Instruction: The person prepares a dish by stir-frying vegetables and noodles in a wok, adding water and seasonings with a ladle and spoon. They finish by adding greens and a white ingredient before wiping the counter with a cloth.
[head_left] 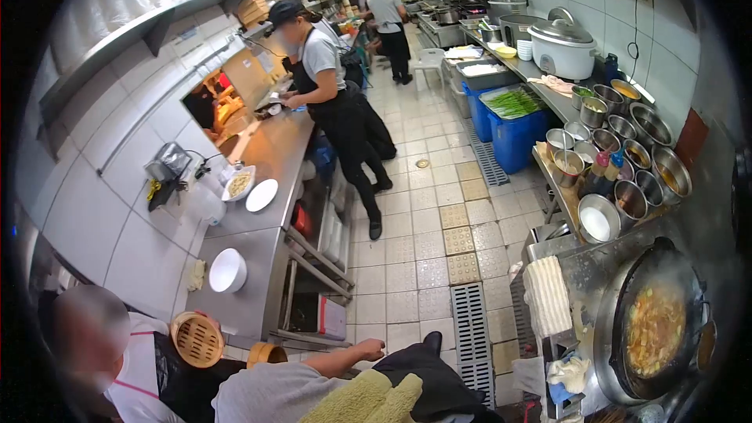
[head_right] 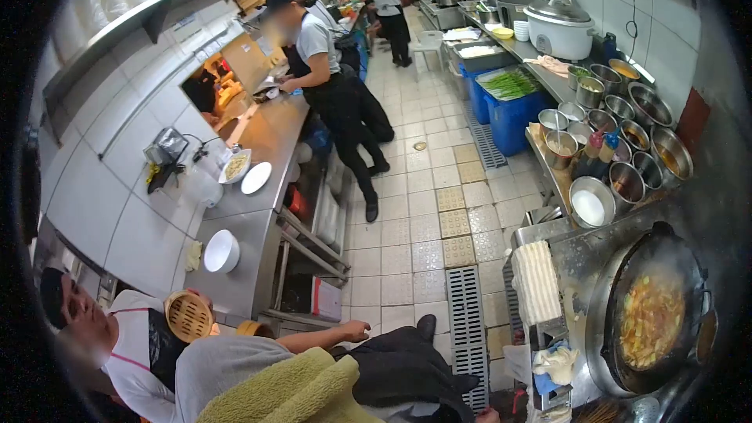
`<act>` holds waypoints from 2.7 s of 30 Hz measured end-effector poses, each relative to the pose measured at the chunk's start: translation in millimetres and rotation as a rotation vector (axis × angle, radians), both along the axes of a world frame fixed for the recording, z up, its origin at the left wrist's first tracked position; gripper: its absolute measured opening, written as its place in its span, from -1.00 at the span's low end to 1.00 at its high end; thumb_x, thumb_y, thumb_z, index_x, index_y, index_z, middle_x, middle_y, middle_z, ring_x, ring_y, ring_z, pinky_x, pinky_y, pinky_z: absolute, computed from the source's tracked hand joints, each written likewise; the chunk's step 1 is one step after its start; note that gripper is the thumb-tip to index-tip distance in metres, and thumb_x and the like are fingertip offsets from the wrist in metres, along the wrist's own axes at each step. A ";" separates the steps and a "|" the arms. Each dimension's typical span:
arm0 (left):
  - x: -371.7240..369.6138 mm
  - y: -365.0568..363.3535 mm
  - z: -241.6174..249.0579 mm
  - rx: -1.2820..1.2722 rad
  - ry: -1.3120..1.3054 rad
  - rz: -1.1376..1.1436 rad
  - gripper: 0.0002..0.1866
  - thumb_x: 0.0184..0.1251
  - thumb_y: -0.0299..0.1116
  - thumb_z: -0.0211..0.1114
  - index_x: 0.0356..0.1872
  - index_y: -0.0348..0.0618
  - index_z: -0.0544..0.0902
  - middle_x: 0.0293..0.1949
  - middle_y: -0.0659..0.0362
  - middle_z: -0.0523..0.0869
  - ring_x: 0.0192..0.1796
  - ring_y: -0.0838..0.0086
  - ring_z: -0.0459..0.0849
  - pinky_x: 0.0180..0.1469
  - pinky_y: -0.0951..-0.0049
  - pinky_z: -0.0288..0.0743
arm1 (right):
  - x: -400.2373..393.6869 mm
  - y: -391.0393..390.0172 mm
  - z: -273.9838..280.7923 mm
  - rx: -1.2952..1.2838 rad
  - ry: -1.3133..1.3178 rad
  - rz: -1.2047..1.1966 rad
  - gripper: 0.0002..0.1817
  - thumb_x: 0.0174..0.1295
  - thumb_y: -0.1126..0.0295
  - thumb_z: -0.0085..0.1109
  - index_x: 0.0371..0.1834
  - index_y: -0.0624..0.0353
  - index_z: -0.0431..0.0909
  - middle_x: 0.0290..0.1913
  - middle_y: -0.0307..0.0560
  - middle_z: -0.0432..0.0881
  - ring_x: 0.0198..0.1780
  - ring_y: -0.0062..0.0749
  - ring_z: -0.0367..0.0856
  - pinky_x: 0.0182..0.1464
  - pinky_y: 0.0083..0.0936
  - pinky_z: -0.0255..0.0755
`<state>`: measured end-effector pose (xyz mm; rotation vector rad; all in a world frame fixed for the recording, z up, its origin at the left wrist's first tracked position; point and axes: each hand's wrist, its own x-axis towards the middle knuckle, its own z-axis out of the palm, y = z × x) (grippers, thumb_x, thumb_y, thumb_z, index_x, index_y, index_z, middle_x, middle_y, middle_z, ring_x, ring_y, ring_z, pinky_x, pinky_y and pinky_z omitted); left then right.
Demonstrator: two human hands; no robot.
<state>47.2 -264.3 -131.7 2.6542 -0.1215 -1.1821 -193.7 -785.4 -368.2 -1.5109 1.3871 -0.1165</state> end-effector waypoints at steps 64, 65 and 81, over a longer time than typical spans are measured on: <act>1156.8 -707.4 161.2 -0.862 -0.736 -0.587 -0.28 0.09 0.05 0.40 0.20 -0.22 0.51 -0.09 -0.24 0.70 0.01 -0.05 0.68 0.07 0.08 0.52 | 578.9 234.9 206.2 0.107 0.503 -0.515 -0.65 0.16 0.12 0.11 -0.35 0.20 0.71 -0.35 0.17 0.70 -0.25 0.06 0.70 -0.20 -0.13 0.53; 1163.1 -708.4 154.3 -0.841 -0.759 -0.602 -0.29 0.11 0.06 0.39 0.20 -0.22 0.51 -0.09 -0.24 0.70 0.01 -0.06 0.68 0.07 0.08 0.52 | 579.1 252.5 209.4 0.111 0.509 -0.534 -0.65 0.16 0.12 0.11 -0.34 0.20 0.71 -0.35 0.17 0.71 -0.25 0.06 0.70 -0.20 -0.13 0.53; 1191.0 -725.7 117.7 -0.820 -0.936 -0.779 -0.71 0.26 -0.41 0.27 -0.03 -0.32 0.61 -0.11 -0.18 0.70 -0.05 -0.11 0.66 -0.04 0.07 0.49 | 641.7 340.5 234.8 0.282 0.527 -0.897 -0.63 0.02 0.15 0.26 -0.22 0.18 0.75 -0.20 0.12 0.75 -0.13 -0.05 0.72 -0.01 -0.31 0.57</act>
